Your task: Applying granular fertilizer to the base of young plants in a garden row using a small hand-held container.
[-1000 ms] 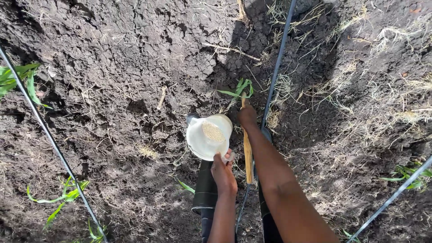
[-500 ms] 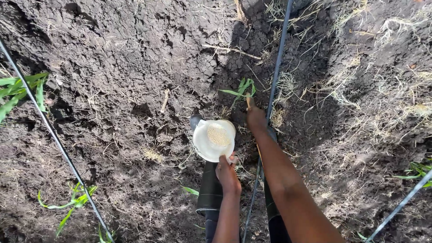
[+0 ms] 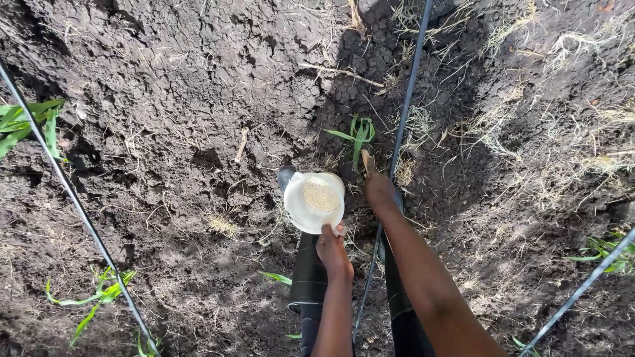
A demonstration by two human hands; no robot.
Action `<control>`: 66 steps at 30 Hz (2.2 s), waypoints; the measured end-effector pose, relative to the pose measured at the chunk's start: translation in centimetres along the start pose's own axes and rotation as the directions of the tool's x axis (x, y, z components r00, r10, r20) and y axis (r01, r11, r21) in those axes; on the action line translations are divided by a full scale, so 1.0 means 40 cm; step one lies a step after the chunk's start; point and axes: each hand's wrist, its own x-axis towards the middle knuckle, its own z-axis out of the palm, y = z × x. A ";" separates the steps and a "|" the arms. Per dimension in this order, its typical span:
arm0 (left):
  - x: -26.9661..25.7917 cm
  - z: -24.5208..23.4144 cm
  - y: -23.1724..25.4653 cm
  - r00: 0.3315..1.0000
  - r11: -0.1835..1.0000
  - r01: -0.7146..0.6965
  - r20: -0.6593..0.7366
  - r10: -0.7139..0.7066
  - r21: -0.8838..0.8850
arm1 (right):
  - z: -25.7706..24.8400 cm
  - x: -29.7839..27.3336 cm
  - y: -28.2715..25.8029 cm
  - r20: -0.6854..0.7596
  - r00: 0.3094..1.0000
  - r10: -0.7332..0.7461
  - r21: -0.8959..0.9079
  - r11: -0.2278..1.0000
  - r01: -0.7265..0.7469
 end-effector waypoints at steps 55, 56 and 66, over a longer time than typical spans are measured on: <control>0.024 0.017 -0.042 0.987 0.987 0.157 -0.033 -0.157 -0.022 | 0.329 0.552 0.211 -0.014 0.999 -0.046 -0.293 0.955 0.040; 0.027 0.015 -0.046 0.989 0.989 0.146 -0.035 -0.147 -0.009 | 0.305 0.542 0.198 -0.031 0.997 -0.067 -0.269 0.961 0.057; -0.026 0.013 0.042 1.000 0.951 0.008 -0.022 -0.002 0.309 | 0.259 0.225 0.208 -0.119 0.985 -0.126 -0.052 0.991 0.120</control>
